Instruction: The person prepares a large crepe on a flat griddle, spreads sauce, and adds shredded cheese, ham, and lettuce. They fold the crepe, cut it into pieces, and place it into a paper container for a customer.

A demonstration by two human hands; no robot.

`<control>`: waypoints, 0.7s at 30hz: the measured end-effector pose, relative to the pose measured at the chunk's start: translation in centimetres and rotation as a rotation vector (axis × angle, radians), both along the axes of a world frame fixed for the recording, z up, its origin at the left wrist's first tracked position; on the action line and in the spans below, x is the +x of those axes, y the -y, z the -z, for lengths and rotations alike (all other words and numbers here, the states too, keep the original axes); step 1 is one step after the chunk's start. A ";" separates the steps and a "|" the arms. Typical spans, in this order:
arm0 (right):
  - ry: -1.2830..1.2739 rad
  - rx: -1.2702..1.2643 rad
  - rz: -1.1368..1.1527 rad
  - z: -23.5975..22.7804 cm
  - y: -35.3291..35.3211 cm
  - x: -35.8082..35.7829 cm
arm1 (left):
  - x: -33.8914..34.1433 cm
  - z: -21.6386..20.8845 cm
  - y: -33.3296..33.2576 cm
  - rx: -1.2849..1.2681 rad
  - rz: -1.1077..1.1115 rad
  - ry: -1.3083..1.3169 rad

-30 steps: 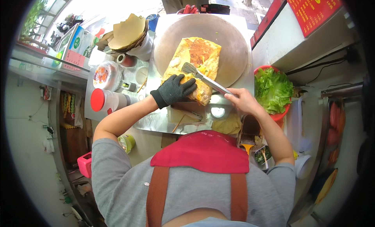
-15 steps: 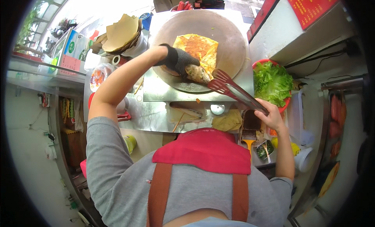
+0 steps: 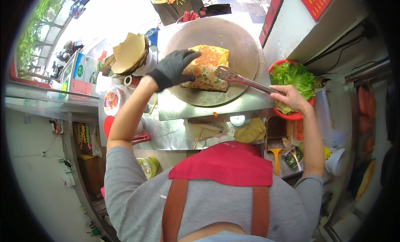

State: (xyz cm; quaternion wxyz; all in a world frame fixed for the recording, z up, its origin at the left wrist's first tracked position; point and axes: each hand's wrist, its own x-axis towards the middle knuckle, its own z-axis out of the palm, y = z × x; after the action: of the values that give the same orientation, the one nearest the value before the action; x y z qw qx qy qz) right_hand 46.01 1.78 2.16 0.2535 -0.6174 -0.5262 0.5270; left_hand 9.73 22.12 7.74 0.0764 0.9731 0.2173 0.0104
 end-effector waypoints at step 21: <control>0.766 0.831 -0.065 -2.3 2.9 1.1 | -5.2 -0.2 0.0 -0.172 -0.234 0.261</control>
State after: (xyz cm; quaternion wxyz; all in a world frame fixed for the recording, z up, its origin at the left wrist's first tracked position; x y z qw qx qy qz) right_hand 47.15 -1.13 4.44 0.2500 -0.5964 -0.7625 0.0211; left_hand 4.51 22.15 7.96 0.1851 0.9215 0.3172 0.1265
